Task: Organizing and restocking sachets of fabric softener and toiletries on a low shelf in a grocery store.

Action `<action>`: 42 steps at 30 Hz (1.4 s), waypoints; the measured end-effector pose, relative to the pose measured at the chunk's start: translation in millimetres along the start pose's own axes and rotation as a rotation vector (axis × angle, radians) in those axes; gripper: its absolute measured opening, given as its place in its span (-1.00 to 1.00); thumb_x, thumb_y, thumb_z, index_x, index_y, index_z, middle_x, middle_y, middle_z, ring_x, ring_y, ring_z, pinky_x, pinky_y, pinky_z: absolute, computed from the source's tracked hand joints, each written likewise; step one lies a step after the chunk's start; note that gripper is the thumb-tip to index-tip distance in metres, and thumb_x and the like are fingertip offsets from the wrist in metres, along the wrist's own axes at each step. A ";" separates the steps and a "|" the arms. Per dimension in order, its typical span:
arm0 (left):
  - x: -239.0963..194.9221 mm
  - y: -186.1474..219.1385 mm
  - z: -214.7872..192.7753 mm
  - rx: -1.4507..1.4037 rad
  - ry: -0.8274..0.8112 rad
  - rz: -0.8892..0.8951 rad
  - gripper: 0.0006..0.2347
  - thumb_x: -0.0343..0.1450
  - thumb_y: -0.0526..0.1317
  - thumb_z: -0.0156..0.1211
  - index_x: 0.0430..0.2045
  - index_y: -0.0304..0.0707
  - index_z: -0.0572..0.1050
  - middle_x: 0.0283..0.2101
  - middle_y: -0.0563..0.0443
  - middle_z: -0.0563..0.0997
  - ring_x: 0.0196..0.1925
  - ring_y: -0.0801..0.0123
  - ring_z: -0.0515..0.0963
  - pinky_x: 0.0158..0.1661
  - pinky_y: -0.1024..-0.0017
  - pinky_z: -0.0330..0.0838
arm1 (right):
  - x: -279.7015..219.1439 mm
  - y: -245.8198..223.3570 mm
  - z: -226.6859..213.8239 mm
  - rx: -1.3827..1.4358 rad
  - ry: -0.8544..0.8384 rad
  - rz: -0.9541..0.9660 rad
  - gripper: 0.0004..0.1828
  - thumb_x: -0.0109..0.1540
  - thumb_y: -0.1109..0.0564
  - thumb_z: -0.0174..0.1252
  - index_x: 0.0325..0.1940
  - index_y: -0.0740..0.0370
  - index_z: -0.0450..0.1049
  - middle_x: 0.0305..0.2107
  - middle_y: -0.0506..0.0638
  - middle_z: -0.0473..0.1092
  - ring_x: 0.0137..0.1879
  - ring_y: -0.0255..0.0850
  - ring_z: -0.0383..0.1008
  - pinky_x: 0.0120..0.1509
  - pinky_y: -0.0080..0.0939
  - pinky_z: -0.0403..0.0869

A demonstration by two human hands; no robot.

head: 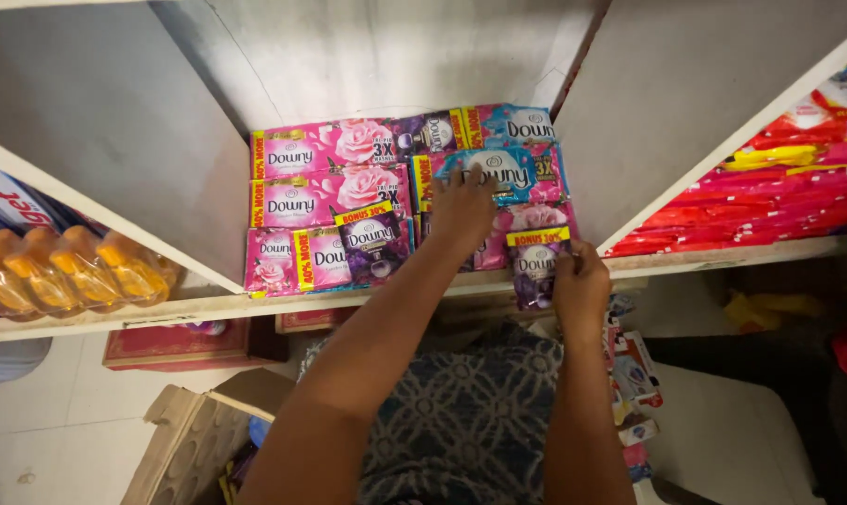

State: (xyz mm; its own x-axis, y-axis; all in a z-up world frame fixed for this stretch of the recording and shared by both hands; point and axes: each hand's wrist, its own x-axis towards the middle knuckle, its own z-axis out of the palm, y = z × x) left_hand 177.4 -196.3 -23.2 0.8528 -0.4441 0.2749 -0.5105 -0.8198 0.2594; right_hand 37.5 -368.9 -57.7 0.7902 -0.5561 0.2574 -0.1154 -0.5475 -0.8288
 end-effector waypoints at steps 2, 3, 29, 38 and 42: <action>0.6 -8.4 14.4 0.001 0.033 -0.017 -0.64 0.38 -0.17 0.23 0.09 -0.09 0.53 0.31 -0.12 0.40 0.39 -0.02 0.34 0.24 -0.23 0.16 | 0.8 -1.2 -1.9 0.074 0.001 -0.027 -0.76 0.29 0.20 0.11 0.00 0.34 0.53 -0.42 0.16 0.52 -0.30 -0.16 0.49 -0.18 -0.11 0.45; -9.3 -13.1 10.3 -0.002 0.028 -0.018 -0.64 0.38 -0.17 0.23 0.09 -0.09 0.53 0.31 -0.12 0.40 0.39 -0.02 0.34 0.24 -0.23 0.16 | 5.1 -2.7 -0.7 0.071 -0.001 -0.022 -0.76 0.29 0.20 0.11 0.00 0.34 0.53 -0.42 0.16 0.52 -0.30 -0.16 0.49 -0.18 -0.11 0.45; -86.9 -40.7 -52.8 0.059 -0.109 0.006 0.05 -0.01 0.30 0.54 0.35 -0.21 0.17 0.32 -0.19 0.31 0.46 -0.11 0.15 0.29 -0.41 -0.14 | 50.3 -26.4 82.9 -0.129 -0.071 -0.170 -0.77 0.24 0.18 0.18 -0.03 0.28 0.47 -0.31 0.24 0.55 -0.16 0.19 0.58 -0.09 0.13 0.48; -85.1 -38.6 -54.9 0.030 -0.130 -0.001 0.04 0.01 0.29 0.54 0.37 -0.07 0.16 0.31 -0.26 0.29 0.46 -0.14 0.12 0.31 -0.37 -0.17 | 37.0 -32.6 84.4 -0.184 0.010 -0.256 -0.74 0.26 0.26 0.14 0.02 0.32 0.34 -0.24 0.28 0.53 -0.12 0.29 0.55 -0.04 0.24 0.47; -86.8 -39.2 -51.5 0.028 -0.114 -0.001 0.04 0.00 0.29 0.54 0.37 -0.05 0.16 0.32 -0.27 0.28 0.47 -0.13 0.12 0.32 -0.36 -0.16 | 32.7 -43.2 84.9 -0.204 0.028 -0.236 -0.72 0.25 0.26 0.14 0.04 0.33 0.34 -0.20 0.30 0.51 -0.09 0.30 0.53 -0.01 0.21 0.47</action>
State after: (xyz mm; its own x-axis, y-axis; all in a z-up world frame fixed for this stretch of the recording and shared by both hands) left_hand 117.7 -107.1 -9.5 0.8612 -0.4799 0.1674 -0.5076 -0.8296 0.2328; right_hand 119.4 -310.4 -55.7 0.7931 -0.4140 0.4467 -0.0511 -0.7760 -0.6286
